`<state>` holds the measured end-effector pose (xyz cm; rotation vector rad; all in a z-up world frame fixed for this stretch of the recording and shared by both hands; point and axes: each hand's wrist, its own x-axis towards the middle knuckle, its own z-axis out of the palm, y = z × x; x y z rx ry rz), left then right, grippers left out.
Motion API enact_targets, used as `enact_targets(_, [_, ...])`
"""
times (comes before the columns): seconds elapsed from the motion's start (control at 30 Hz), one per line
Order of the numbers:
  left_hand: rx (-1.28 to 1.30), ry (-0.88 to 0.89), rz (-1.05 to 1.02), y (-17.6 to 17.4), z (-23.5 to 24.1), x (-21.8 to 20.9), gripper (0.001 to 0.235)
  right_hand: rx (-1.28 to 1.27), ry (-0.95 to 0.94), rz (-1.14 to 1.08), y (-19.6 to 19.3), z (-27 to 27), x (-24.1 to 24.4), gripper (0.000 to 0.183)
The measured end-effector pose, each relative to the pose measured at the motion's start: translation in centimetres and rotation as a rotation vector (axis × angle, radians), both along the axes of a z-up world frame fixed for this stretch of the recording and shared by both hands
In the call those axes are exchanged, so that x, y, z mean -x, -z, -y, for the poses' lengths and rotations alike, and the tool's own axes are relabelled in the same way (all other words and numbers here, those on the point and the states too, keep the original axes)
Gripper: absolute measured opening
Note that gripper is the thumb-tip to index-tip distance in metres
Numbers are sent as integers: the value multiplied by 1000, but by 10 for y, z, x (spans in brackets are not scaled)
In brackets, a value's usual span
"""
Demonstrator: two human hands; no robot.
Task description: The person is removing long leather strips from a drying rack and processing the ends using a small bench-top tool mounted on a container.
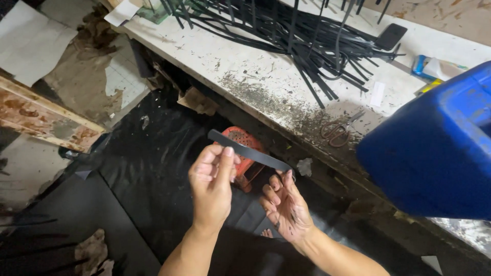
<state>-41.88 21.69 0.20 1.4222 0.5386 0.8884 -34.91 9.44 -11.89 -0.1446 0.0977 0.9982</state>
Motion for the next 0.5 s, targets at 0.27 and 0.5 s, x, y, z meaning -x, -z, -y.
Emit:
enact_targets(0.27, [45, -36, 47, 39, 8, 17, 10, 252, 128, 186, -11, -19, 17, 19])
enact_targets(0.5, [-105, 31, -65, 36, 17, 24, 18, 289, 126, 320, -17, -22, 25, 25])
